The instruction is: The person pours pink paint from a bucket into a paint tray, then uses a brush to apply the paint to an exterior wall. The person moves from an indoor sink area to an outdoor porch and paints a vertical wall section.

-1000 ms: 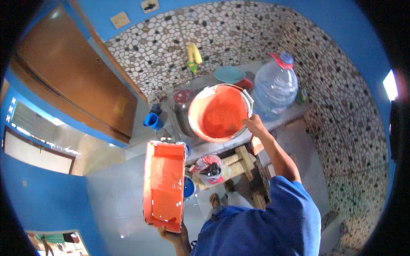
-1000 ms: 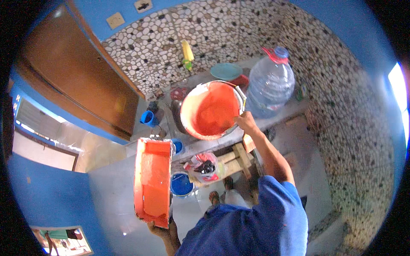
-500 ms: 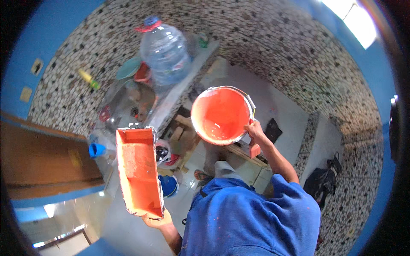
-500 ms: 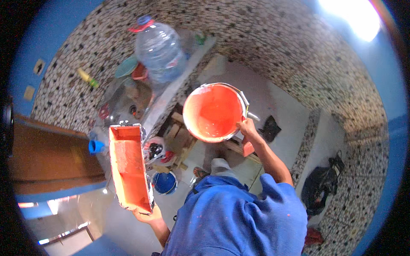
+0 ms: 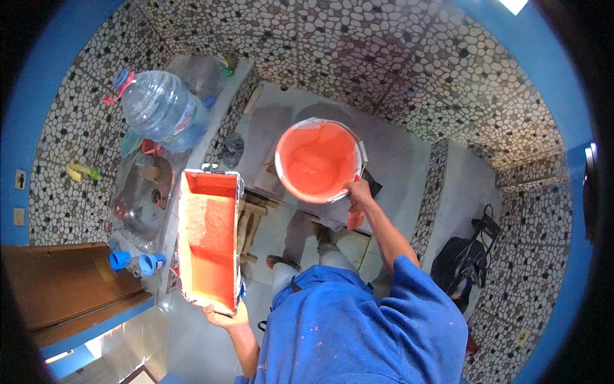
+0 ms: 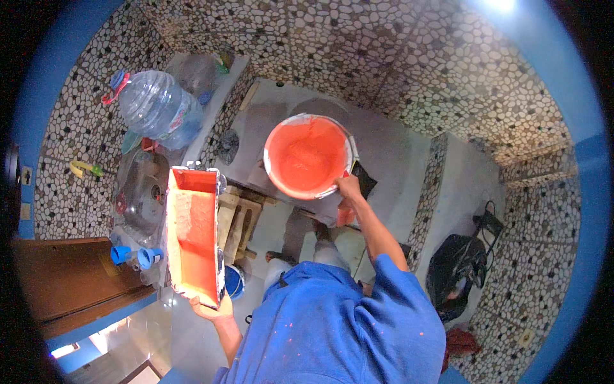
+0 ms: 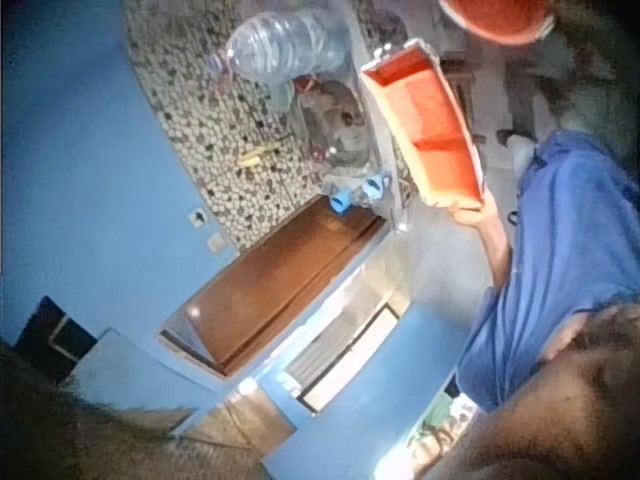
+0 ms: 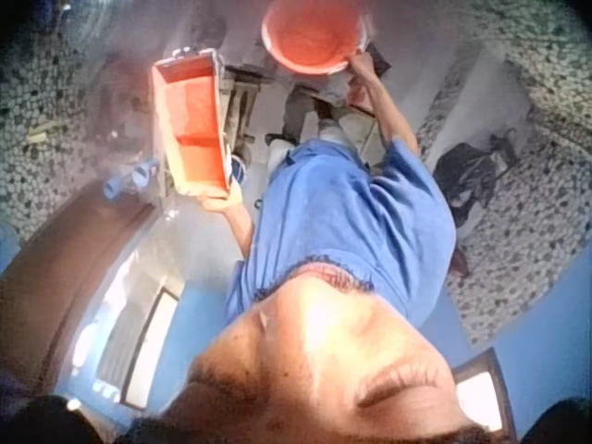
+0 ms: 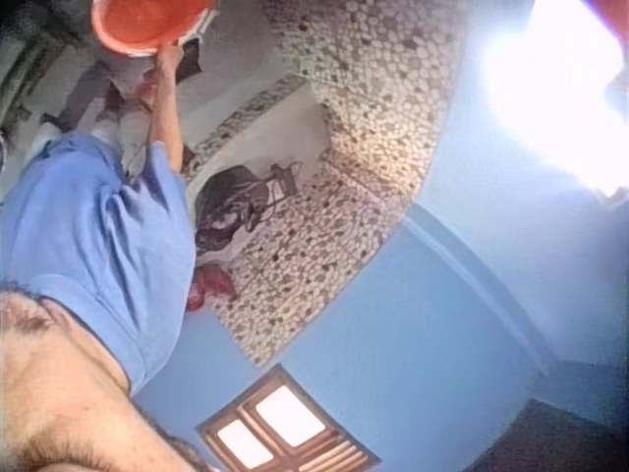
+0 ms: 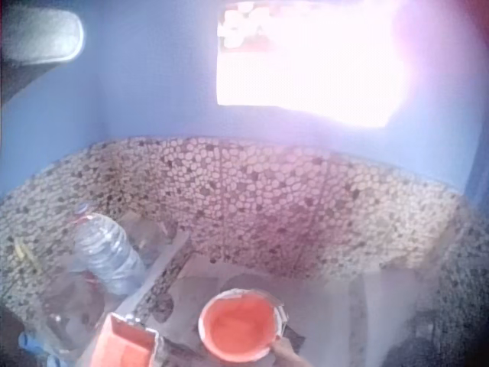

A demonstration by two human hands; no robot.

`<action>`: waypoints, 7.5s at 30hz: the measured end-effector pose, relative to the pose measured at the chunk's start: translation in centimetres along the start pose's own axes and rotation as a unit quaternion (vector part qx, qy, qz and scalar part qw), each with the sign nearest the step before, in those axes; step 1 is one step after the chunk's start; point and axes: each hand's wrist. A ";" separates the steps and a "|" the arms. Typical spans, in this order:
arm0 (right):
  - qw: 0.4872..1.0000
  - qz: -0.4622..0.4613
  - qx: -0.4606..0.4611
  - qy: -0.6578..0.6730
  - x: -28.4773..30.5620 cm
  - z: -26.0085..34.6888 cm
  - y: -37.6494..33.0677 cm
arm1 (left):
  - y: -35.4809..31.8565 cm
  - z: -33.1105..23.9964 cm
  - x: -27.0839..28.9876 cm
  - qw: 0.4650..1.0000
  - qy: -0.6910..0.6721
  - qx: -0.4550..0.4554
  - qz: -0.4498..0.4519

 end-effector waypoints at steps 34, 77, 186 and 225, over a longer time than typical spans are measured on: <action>0.932 -0.005 0.292 -0.215 14.5 15.7 -5.9 | 1.2 8.5 -6.5 0.998 0.025 0.006 -0.051; 0.711 0.336 0.436 -0.439 -5.2 -5.7 13.6 | -3.0 9.2 -3.5 1.000 0.013 0.021 -0.019; 0.851 0.014 0.440 -0.288 -2.6 -2.0 13.7 | -3.4 9.6 -2.4 0.998 0.013 0.050 0.038; 0.818 0.050 0.547 -0.171 12.5 23.3 -12.0 | -2.4 11.4 -1.3 0.999 0.005 0.034 -0.017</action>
Point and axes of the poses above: each hand's wrist, its own y-axis towards the middle knuckle, its own x-axis out of the back of the hand, z = x × y, and after that the axes turned 4 degrees about -x, right-handed
